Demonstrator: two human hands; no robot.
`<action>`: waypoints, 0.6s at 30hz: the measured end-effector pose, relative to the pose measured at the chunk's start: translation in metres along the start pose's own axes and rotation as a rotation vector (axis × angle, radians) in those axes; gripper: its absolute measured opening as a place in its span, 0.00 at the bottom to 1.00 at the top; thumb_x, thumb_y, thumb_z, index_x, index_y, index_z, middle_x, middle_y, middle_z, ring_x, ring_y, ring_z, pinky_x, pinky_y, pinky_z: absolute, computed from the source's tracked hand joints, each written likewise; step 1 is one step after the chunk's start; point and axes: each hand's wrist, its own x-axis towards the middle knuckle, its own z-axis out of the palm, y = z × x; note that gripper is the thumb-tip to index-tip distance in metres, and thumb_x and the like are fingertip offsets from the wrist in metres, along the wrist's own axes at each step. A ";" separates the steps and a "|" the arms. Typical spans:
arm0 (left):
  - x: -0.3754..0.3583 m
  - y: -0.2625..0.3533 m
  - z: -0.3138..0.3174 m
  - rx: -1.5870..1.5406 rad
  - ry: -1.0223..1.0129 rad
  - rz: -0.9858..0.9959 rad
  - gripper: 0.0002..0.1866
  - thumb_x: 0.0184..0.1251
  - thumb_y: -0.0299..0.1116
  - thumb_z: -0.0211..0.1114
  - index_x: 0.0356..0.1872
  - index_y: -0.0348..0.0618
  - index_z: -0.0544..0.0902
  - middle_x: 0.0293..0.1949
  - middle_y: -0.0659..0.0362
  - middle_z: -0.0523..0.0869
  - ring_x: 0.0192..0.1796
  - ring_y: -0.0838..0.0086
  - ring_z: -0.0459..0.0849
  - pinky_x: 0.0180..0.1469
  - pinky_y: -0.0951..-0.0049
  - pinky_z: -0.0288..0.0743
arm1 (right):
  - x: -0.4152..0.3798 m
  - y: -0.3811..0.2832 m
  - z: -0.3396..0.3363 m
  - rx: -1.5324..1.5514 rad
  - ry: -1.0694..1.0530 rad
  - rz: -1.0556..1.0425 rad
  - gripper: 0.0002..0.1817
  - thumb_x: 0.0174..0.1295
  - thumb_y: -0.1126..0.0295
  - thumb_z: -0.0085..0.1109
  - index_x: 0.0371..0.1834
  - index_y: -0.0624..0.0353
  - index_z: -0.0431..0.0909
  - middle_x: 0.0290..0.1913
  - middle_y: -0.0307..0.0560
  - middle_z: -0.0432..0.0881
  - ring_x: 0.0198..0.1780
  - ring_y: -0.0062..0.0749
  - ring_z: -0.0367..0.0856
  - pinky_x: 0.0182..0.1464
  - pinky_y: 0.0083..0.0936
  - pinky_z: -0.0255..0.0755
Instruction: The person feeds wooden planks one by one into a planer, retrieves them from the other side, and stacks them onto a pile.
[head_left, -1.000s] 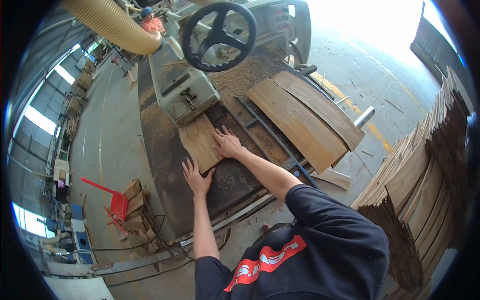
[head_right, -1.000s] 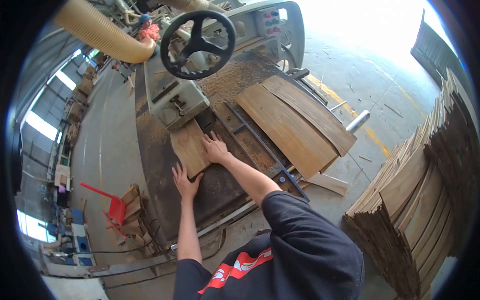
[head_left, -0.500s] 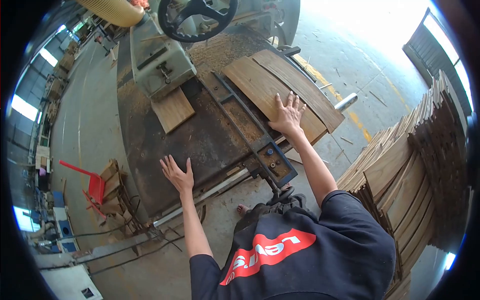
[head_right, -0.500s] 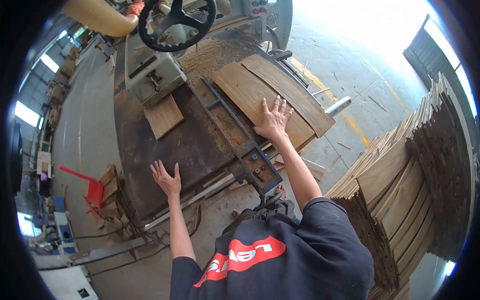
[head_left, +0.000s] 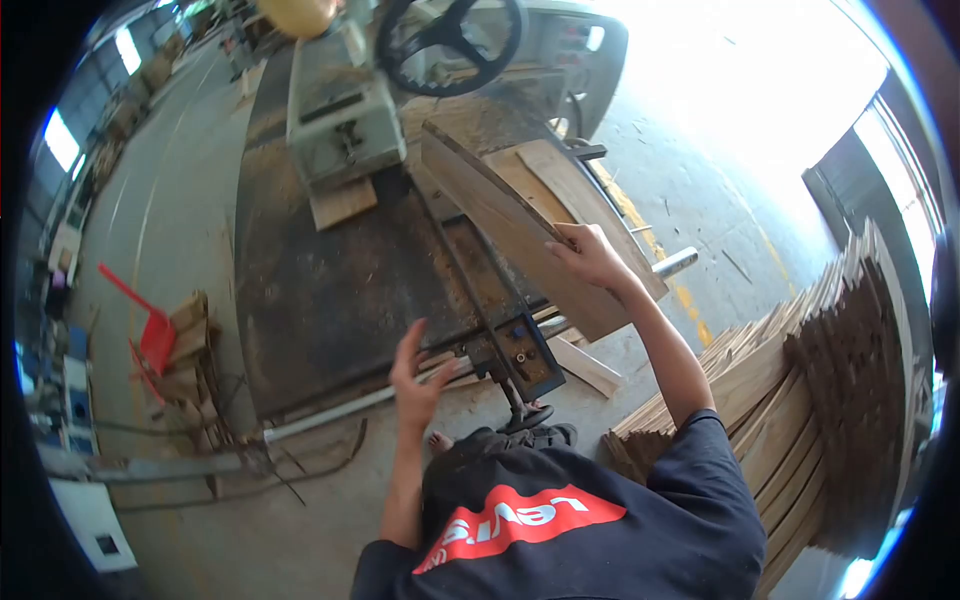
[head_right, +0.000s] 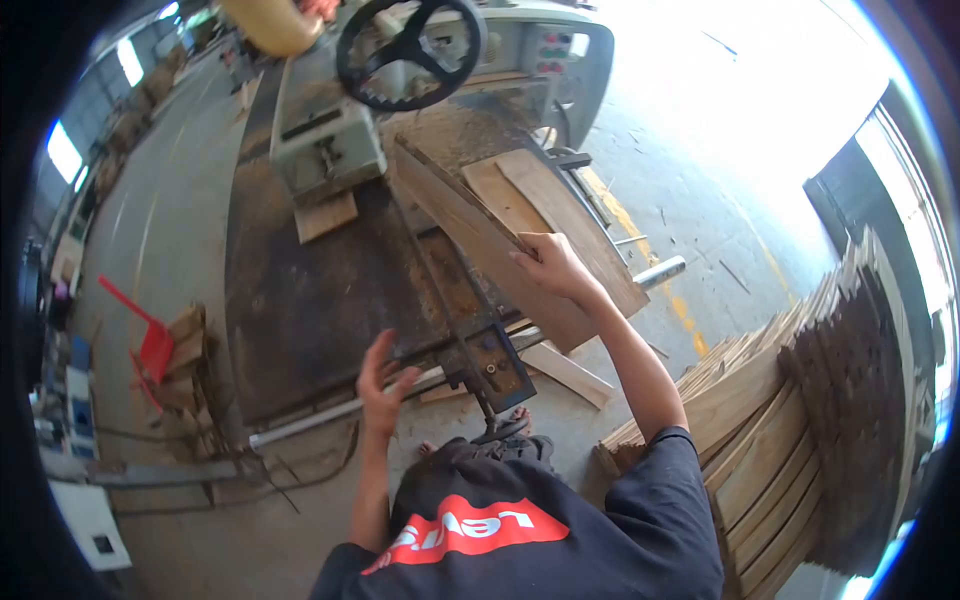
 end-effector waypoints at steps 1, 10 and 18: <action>-0.009 0.009 0.013 0.025 -0.068 -0.007 0.52 0.53 0.47 0.85 0.77 0.39 0.68 0.74 0.47 0.74 0.76 0.57 0.72 0.73 0.56 0.69 | 0.000 -0.006 0.010 0.058 -0.019 0.033 0.16 0.64 0.65 0.65 0.30 0.69 0.73 0.21 0.61 0.66 0.23 0.48 0.67 0.32 0.44 0.63; -0.049 0.011 0.021 0.430 -0.099 0.137 0.77 0.28 0.55 0.92 0.82 0.34 0.54 0.81 0.33 0.52 0.83 0.36 0.50 0.82 0.47 0.51 | -0.016 -0.044 0.148 0.917 -0.303 0.374 0.18 0.74 0.61 0.64 0.53 0.66 0.85 0.41 0.39 0.88 0.41 0.18 0.83 0.44 0.22 0.78; -0.043 -0.024 -0.071 0.760 0.090 -0.014 0.73 0.21 0.48 0.93 0.78 0.34 0.63 0.80 0.27 0.49 0.82 0.31 0.49 0.82 0.43 0.52 | -0.011 -0.097 0.279 1.154 -0.003 0.439 0.20 0.70 0.66 0.66 0.61 0.65 0.81 0.56 0.46 0.86 0.53 0.27 0.85 0.54 0.26 0.80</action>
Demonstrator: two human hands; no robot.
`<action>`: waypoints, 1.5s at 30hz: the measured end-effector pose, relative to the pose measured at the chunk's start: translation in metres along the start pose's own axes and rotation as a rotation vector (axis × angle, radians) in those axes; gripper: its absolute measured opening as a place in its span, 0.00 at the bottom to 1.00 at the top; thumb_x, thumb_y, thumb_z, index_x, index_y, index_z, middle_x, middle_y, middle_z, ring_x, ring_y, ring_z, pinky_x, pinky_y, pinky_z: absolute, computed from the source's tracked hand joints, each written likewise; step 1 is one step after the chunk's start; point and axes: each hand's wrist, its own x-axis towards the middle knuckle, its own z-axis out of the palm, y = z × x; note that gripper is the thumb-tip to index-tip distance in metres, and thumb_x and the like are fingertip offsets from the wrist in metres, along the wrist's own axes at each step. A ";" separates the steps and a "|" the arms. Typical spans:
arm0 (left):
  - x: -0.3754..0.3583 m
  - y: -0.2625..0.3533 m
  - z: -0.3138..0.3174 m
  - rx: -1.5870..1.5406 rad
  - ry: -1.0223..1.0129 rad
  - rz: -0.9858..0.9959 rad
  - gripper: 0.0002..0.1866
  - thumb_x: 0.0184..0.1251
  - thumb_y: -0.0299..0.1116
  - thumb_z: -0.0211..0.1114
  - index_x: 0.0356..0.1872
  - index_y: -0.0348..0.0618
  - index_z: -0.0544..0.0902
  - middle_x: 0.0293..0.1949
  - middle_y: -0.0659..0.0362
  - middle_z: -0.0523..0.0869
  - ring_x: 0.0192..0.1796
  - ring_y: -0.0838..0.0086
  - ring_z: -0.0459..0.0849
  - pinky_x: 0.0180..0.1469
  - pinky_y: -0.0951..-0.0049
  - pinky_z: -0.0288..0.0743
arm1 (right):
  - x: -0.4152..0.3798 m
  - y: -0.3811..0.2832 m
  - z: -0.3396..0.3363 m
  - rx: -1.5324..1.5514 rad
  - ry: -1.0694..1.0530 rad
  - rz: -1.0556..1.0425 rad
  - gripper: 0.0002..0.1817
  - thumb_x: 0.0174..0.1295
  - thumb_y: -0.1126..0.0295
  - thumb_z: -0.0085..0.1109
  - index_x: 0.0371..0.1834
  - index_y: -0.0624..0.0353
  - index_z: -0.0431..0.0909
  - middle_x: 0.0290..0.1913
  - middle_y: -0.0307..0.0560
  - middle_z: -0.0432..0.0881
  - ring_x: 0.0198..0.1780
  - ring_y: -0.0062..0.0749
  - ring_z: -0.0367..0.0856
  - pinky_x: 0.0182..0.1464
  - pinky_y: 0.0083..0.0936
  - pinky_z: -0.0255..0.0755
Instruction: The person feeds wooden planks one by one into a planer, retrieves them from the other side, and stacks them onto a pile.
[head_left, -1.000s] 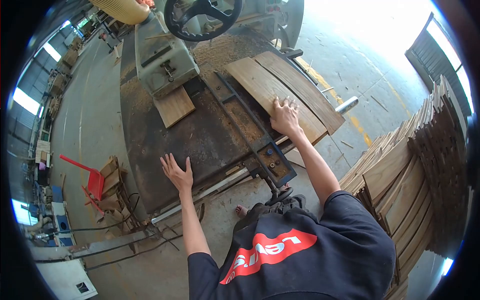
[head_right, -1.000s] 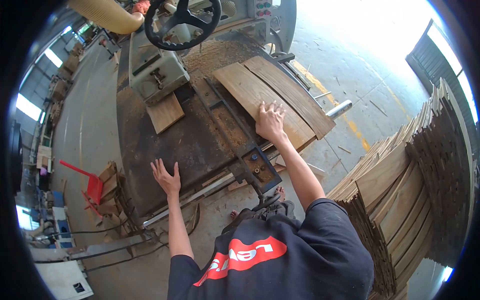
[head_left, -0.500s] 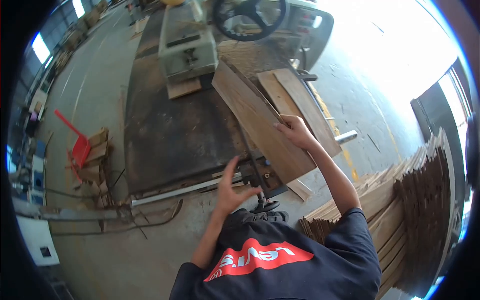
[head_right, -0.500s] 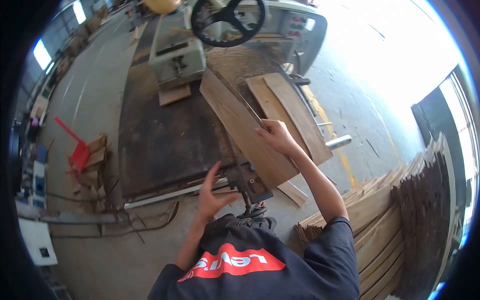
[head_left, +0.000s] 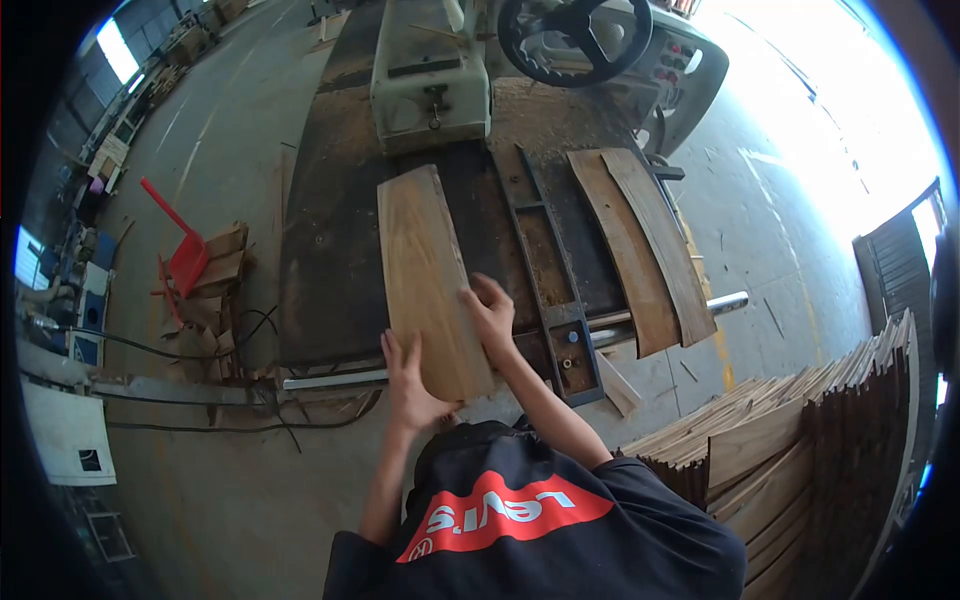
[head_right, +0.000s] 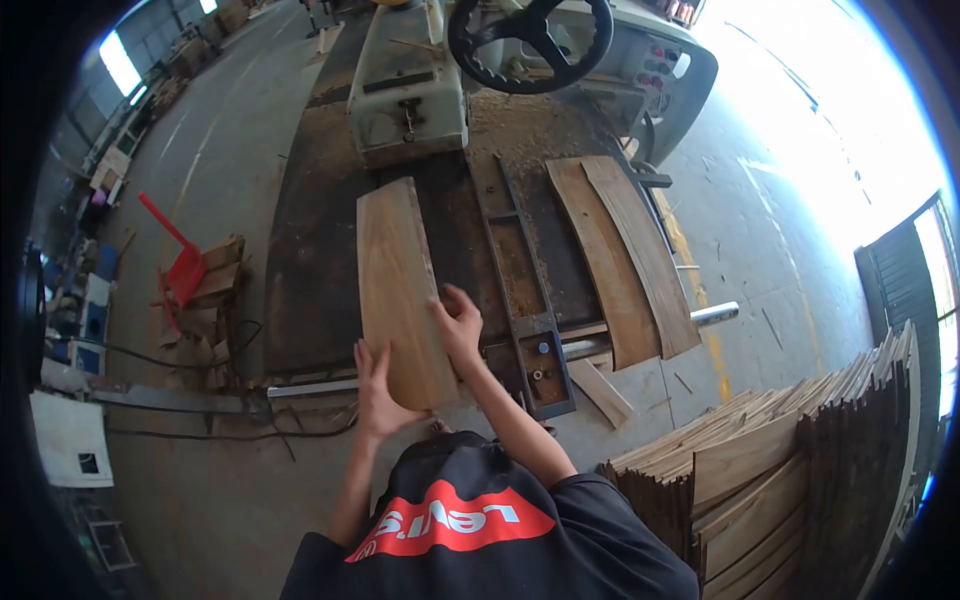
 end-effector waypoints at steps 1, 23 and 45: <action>0.011 -0.016 -0.005 -0.028 -0.004 0.064 0.71 0.20 0.48 0.93 0.76 0.35 0.67 0.80 0.26 0.51 0.83 0.31 0.45 0.82 0.41 0.50 | 0.002 -0.005 0.009 -0.189 0.168 -0.239 0.24 0.68 0.67 0.67 0.65 0.64 0.78 0.63 0.54 0.80 0.59 0.38 0.82 0.61 0.33 0.77; 0.055 -0.071 0.000 0.078 0.145 0.250 0.65 0.25 0.61 0.88 0.71 0.34 0.77 0.76 0.29 0.66 0.84 0.38 0.51 0.79 0.41 0.54 | -0.041 0.037 0.035 -1.170 -0.008 -0.557 0.35 0.71 0.64 0.57 0.80 0.62 0.63 0.81 0.78 0.51 0.83 0.71 0.50 0.82 0.57 0.45; 0.100 -0.070 0.015 0.147 0.135 0.262 0.64 0.26 0.64 0.87 0.71 0.34 0.78 0.74 0.29 0.68 0.84 0.40 0.52 0.80 0.41 0.49 | 0.011 0.027 0.036 -1.206 0.186 -0.658 0.28 0.70 0.68 0.58 0.72 0.65 0.72 0.75 0.76 0.64 0.75 0.70 0.67 0.78 0.54 0.60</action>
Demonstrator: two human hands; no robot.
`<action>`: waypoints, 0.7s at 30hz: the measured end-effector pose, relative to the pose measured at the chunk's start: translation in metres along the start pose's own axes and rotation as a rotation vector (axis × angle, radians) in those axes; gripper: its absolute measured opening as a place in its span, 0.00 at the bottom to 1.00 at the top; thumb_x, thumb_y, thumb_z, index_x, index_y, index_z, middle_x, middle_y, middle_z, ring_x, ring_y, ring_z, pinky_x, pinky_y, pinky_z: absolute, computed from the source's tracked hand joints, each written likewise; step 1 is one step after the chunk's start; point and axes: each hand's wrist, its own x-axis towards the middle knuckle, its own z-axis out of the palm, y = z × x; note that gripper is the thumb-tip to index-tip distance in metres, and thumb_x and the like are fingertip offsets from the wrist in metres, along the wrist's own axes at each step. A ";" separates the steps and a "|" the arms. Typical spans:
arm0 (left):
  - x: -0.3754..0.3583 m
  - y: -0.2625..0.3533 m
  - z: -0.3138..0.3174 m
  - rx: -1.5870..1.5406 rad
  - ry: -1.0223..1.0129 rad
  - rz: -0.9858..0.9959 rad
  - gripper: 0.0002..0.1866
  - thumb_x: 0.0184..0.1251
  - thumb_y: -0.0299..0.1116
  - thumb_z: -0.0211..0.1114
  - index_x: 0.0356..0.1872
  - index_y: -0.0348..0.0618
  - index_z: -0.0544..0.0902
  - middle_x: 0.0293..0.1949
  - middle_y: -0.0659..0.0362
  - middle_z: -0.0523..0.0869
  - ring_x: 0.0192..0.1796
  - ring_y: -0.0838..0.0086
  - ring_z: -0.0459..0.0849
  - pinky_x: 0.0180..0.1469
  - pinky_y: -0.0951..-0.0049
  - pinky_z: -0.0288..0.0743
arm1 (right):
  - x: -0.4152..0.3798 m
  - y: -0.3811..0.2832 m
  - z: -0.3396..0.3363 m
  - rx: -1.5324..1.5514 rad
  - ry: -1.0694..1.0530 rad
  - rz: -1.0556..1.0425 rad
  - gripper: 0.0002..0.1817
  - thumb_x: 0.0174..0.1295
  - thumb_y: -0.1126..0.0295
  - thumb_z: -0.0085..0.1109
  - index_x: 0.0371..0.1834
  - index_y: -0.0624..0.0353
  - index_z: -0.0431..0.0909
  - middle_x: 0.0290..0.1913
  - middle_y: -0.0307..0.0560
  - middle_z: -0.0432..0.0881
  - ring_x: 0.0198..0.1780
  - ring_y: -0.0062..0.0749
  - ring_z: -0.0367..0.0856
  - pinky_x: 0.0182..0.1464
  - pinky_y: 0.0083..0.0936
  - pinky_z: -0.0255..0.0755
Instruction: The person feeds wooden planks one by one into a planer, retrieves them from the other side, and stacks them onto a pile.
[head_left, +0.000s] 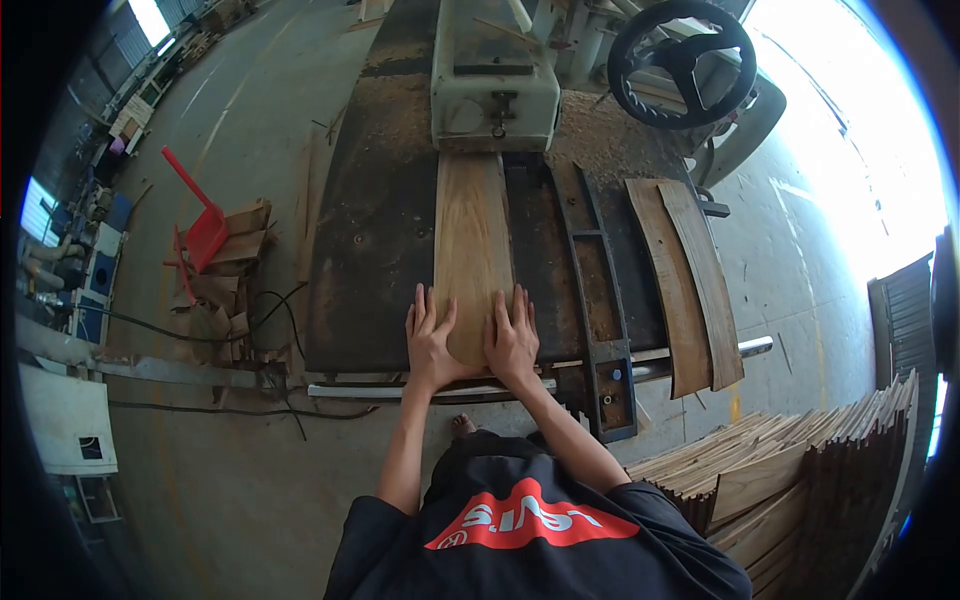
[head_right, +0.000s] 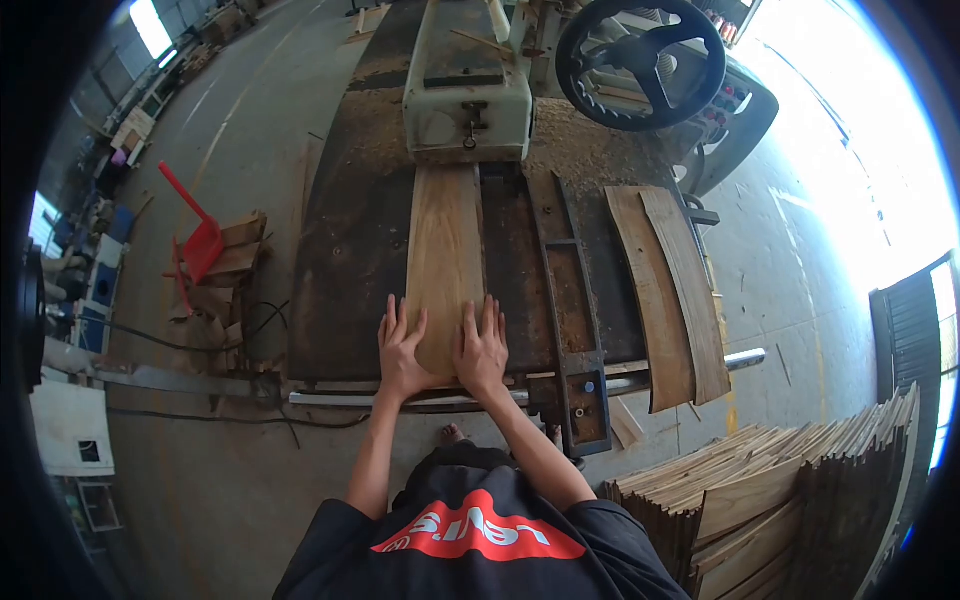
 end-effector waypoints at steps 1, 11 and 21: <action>0.007 -0.003 0.002 -0.003 -0.002 -0.016 0.65 0.25 0.64 0.87 0.70 0.34 0.78 0.74 0.29 0.68 0.84 0.41 0.52 0.80 0.41 0.49 | 0.008 0.001 0.004 -0.004 0.001 0.007 0.28 0.70 0.68 0.58 0.72 0.65 0.72 0.75 0.76 0.64 0.75 0.70 0.67 0.78 0.54 0.60; 0.101 -0.044 0.025 0.049 0.013 0.015 0.68 0.21 0.69 0.87 0.70 0.35 0.79 0.73 0.29 0.69 0.84 0.42 0.54 0.80 0.41 0.50 | 0.102 0.021 0.038 -0.067 0.028 0.061 0.28 0.68 0.67 0.53 0.73 0.58 0.72 0.76 0.69 0.66 0.79 0.63 0.64 0.80 0.56 0.55; 0.125 -0.049 0.030 0.207 0.000 0.007 0.64 0.37 0.71 0.82 0.73 0.34 0.74 0.78 0.30 0.61 0.84 0.41 0.51 0.79 0.38 0.51 | 0.143 0.061 0.018 -0.036 0.050 0.016 0.39 0.64 0.63 0.63 0.79 0.60 0.63 0.78 0.71 0.63 0.82 0.66 0.54 0.82 0.58 0.47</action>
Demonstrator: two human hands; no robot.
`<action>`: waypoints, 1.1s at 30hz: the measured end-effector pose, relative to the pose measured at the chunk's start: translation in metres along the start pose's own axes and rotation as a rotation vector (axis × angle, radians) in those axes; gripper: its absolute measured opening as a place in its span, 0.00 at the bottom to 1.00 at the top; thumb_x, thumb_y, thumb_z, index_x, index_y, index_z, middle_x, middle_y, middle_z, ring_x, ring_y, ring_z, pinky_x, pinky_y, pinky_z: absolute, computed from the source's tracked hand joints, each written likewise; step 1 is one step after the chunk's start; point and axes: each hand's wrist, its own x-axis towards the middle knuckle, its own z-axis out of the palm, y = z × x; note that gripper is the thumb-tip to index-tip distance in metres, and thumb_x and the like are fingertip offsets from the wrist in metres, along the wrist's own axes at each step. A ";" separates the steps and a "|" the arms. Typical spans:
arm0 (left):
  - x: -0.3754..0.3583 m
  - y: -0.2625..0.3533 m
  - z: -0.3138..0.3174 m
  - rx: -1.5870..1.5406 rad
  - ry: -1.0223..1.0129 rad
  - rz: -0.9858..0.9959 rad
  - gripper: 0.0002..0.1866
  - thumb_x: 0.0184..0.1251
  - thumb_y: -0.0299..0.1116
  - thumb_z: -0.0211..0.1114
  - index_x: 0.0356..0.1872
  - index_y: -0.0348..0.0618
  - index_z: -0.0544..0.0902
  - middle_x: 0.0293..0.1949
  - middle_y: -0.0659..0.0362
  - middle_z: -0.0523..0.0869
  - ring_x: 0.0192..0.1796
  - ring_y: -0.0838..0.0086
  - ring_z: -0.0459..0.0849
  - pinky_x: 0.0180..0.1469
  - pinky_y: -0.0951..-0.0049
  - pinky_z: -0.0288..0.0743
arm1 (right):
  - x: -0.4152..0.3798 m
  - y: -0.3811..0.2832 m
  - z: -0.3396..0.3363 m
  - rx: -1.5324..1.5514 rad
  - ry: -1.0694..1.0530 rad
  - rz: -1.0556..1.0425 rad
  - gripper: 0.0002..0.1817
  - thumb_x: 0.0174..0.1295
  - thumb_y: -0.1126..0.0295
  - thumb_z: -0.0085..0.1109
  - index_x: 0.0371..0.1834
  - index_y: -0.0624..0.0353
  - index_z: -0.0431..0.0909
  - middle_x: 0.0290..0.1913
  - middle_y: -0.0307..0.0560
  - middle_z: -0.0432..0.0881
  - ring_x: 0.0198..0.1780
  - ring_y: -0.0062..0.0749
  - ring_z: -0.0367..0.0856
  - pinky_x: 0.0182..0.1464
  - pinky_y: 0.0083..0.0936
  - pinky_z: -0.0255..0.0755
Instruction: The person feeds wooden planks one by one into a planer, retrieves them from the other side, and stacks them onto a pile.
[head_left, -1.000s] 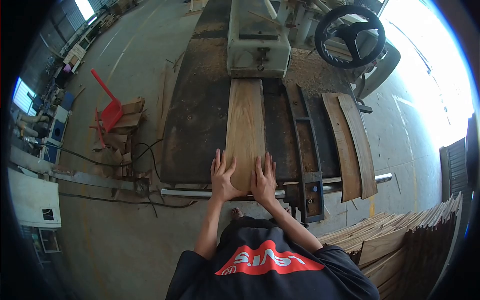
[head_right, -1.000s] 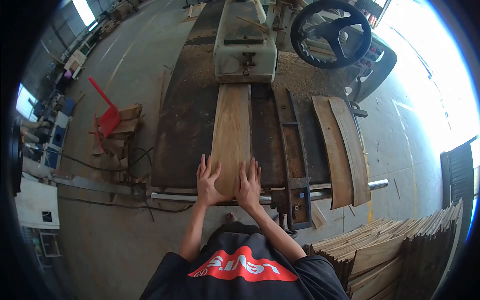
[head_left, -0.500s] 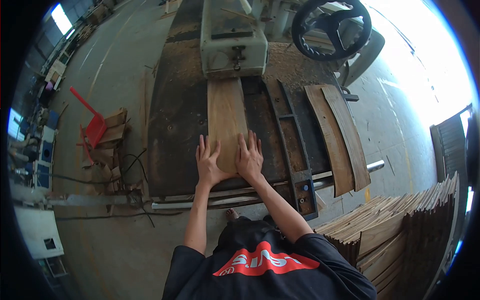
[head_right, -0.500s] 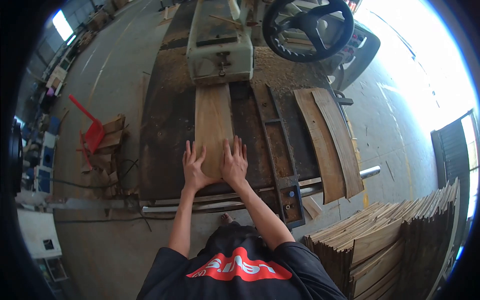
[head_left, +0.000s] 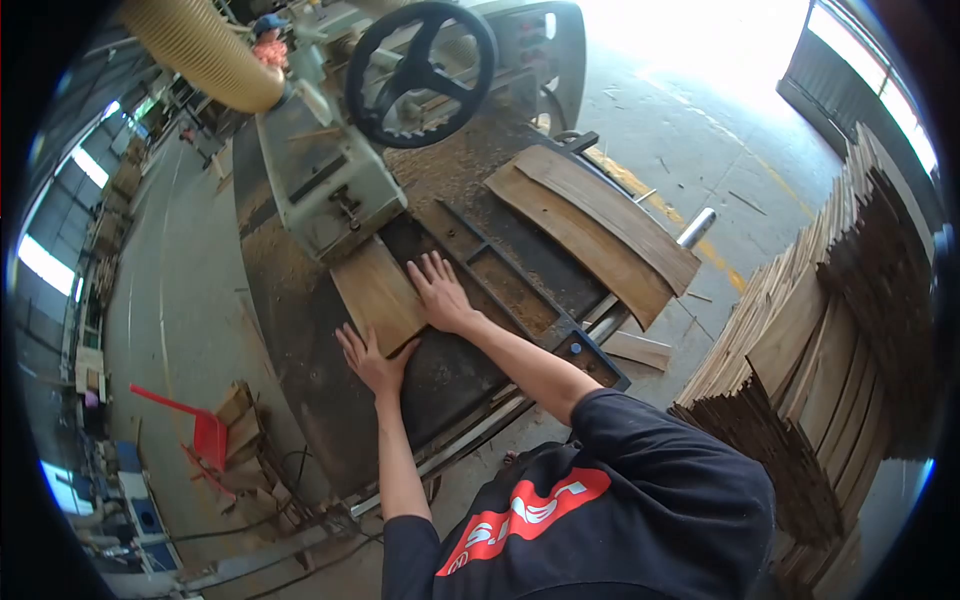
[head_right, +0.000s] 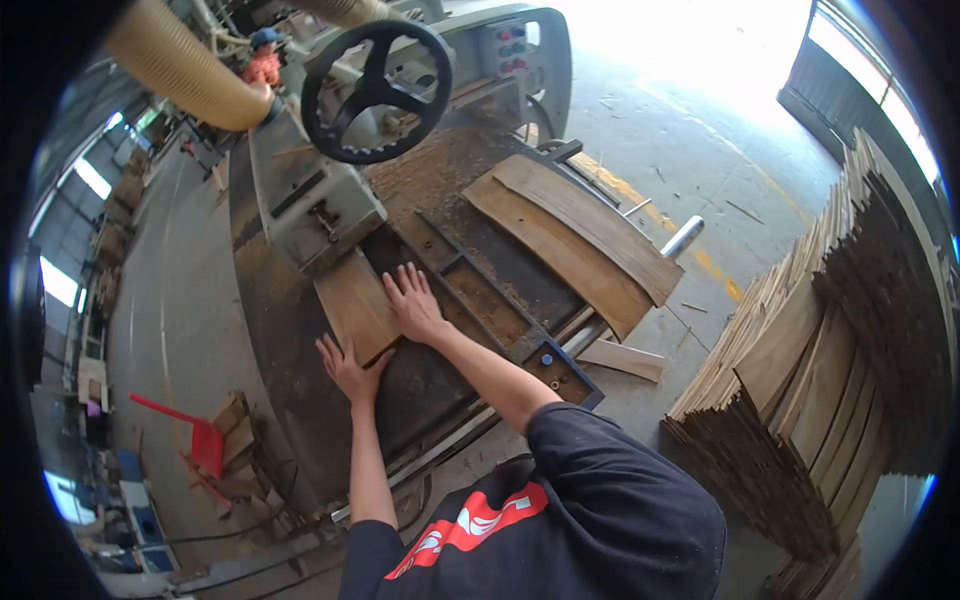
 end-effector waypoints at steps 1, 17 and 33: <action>-0.016 -0.003 0.006 -0.047 0.066 -0.005 0.63 0.44 0.72 0.79 0.76 0.35 0.70 0.80 0.32 0.56 0.84 0.40 0.48 0.80 0.39 0.49 | -0.003 0.013 -0.027 0.016 0.064 -0.008 0.41 0.60 0.62 0.69 0.78 0.60 0.65 0.78 0.72 0.62 0.82 0.67 0.53 0.82 0.59 0.47; -0.080 0.030 -0.007 -0.036 0.226 -0.017 0.46 0.66 0.63 0.71 0.74 0.38 0.72 0.84 0.35 0.45 0.85 0.40 0.46 0.81 0.41 0.48 | -0.120 0.217 -0.309 -0.419 -0.223 0.652 0.51 0.57 0.34 0.69 0.79 0.52 0.69 0.67 0.67 0.78 0.70 0.63 0.75 0.73 0.54 0.66; -0.203 0.235 -0.097 -0.775 -0.103 -0.084 0.70 0.37 0.51 0.91 0.81 0.34 0.57 0.81 0.38 0.59 0.82 0.45 0.58 0.80 0.51 0.57 | -0.165 0.001 -0.224 1.856 -0.562 1.023 0.35 0.77 0.41 0.52 0.64 0.66 0.82 0.53 0.49 0.89 0.46 0.30 0.88 0.53 0.29 0.81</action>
